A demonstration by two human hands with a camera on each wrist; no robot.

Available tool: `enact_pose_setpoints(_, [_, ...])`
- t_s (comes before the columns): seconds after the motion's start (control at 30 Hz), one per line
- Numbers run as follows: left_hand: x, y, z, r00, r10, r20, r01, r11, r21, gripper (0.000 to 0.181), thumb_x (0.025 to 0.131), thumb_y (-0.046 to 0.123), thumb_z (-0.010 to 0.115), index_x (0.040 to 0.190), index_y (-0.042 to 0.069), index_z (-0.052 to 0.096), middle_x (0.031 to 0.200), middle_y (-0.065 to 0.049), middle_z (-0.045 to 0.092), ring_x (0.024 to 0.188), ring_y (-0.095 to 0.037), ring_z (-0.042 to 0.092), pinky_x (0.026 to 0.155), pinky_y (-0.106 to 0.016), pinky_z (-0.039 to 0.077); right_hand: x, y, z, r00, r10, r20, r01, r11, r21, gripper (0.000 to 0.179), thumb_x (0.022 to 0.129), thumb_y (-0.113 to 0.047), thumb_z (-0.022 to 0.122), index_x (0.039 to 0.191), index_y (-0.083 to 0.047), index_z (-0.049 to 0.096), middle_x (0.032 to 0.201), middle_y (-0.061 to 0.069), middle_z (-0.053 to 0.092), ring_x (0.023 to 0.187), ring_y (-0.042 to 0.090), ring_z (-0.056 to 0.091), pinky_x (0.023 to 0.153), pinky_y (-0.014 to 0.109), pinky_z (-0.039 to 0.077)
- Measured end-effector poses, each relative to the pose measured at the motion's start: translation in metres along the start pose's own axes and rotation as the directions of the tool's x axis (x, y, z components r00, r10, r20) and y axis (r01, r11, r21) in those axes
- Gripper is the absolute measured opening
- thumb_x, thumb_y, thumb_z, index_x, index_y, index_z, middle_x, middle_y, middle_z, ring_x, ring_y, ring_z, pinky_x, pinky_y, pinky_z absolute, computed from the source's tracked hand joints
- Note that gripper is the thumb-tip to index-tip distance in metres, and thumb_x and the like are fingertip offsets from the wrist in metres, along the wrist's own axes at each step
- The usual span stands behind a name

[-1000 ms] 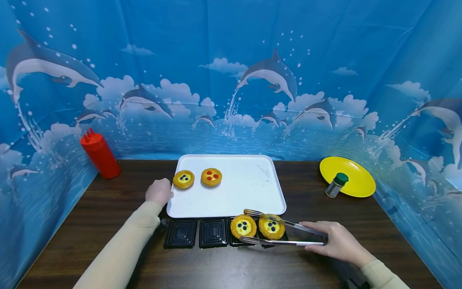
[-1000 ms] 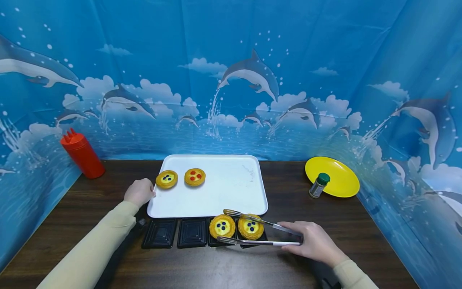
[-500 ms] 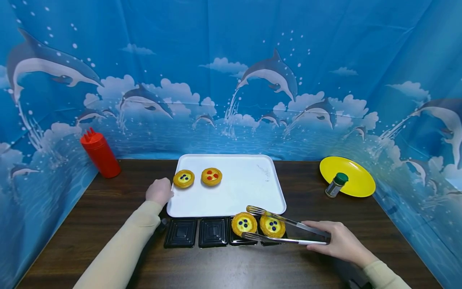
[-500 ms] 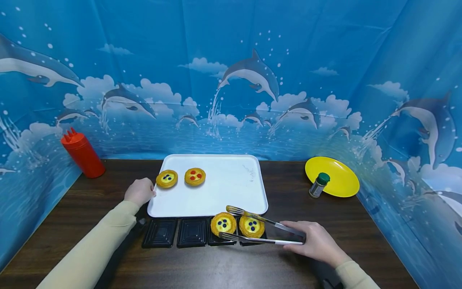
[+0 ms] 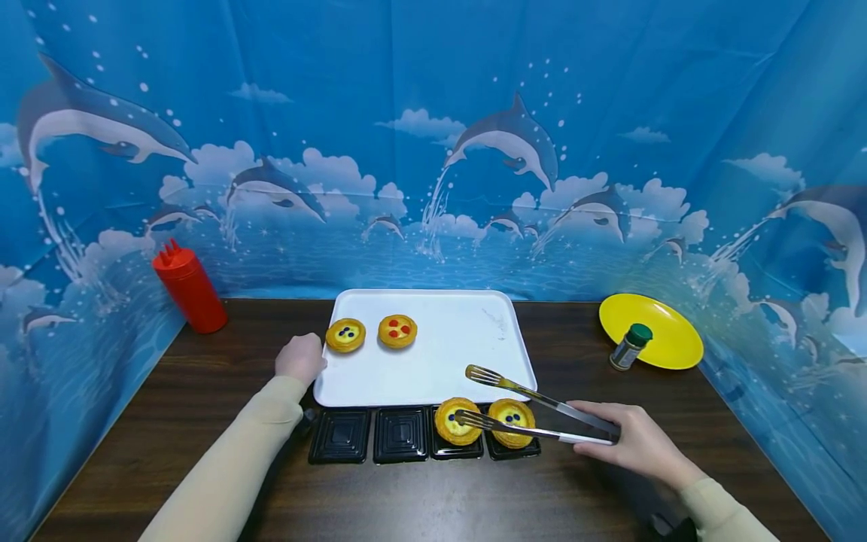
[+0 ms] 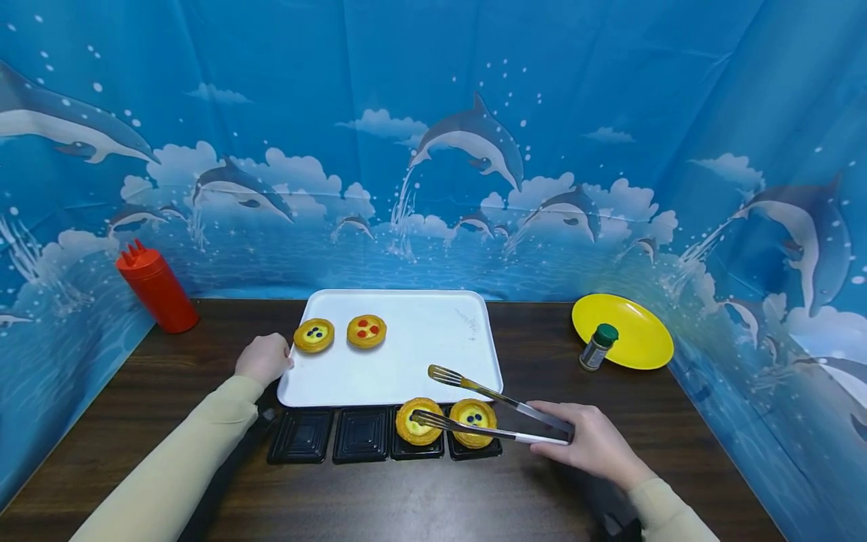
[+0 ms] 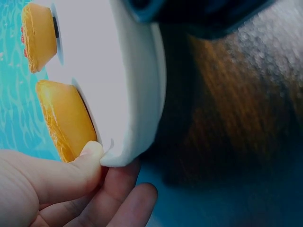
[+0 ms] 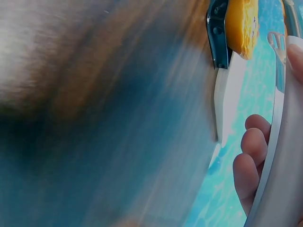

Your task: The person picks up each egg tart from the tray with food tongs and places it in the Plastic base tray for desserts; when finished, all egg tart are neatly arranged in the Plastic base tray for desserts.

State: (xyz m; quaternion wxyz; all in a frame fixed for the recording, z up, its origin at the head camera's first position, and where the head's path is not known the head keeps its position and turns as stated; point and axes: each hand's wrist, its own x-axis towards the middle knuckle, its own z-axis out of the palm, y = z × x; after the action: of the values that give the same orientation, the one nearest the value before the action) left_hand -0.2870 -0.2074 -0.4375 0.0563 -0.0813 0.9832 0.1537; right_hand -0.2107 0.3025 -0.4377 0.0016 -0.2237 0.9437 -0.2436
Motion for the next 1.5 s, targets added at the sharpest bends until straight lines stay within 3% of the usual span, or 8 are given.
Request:
enact_pose_setpoints(0.37, [0.001, -0.003, -0.002, 1.000, -0.013, 0.010, 0.013, 0.998, -0.061, 0.016, 0.084, 0.007, 0.071, 0.087, -0.008, 0.067, 0.066, -0.010, 0.061, 0.062, -0.022, 0.055, 0.068, -0.037, 0.052, 0.035, 0.001, -0.001, 0.999, -0.025, -0.032, 0.025, 0.999, 0.020, 0.059, 0.074, -0.044, 0.077, 0.126, -0.020, 0.063, 0.110, -0.004, 0.068, 0.083, 0.012, 0.059, 0.071, 0.027, 0.052])
enact_pose_setpoints(0.63, [0.002, -0.004, -0.005, 1.000, -0.020, 0.015, 0.022, 0.996, -0.089, 0.014, 0.084, 0.008, 0.070, 0.085, -0.006, 0.067, 0.064, -0.008, 0.059, 0.062, -0.023, 0.054, 0.066, -0.036, 0.050, 0.064, 0.006, -0.004, 0.998, -0.032, -0.045, 0.032, 0.999, 0.013, 0.062, 0.075, -0.050, 0.075, 0.126, -0.018, 0.062, 0.108, 0.001, 0.069, 0.077, 0.014, 0.055, 0.063, 0.025, 0.047])
enact_pose_setpoints(0.83, [0.002, -0.005, -0.006, 0.999, -0.028, 0.022, 0.031, 0.994, -0.102, 0.014, 0.083, 0.008, 0.071, 0.086, -0.006, 0.067, 0.065, -0.008, 0.059, 0.062, -0.023, 0.054, 0.065, -0.036, 0.051, 0.089, 0.010, -0.004, 0.998, -0.055, -0.028, 0.055, 0.998, 0.022, 0.060, 0.076, -0.047, 0.075, 0.126, -0.017, 0.062, 0.113, 0.004, 0.068, 0.085, 0.014, 0.058, 0.071, 0.030, 0.052])
enact_pose_setpoints(1.1, [0.004, -0.005, -0.003, 0.998, -0.042, 0.037, 0.046, 0.992, -0.120, 0.012, 0.082, 0.007, 0.072, 0.083, -0.004, 0.067, 0.064, -0.008, 0.059, 0.062, -0.022, 0.053, 0.063, -0.034, 0.050, 0.120, 0.012, 0.001, 0.999, -0.050, 0.022, 0.049, 0.997, 0.051, 0.058, 0.077, -0.041, 0.077, 0.127, -0.016, 0.061, 0.122, 0.008, 0.064, 0.104, 0.026, 0.062, 0.083, 0.045, 0.053])
enact_pose_setpoints(1.5, [0.007, -0.008, -0.009, 0.989, -0.096, 0.113, 0.116, 0.976, -0.184, 0.009, 0.083, 0.007, 0.072, 0.080, -0.002, 0.068, 0.069, -0.009, 0.061, 0.064, -0.023, 0.056, 0.061, -0.031, 0.051, 0.148, 0.006, 0.013, 0.995, -0.042, 0.088, 0.035, 0.996, 0.079, 0.061, 0.076, -0.045, 0.076, 0.127, -0.014, 0.061, 0.124, 0.011, 0.063, 0.110, 0.029, 0.059, 0.089, 0.048, 0.049])
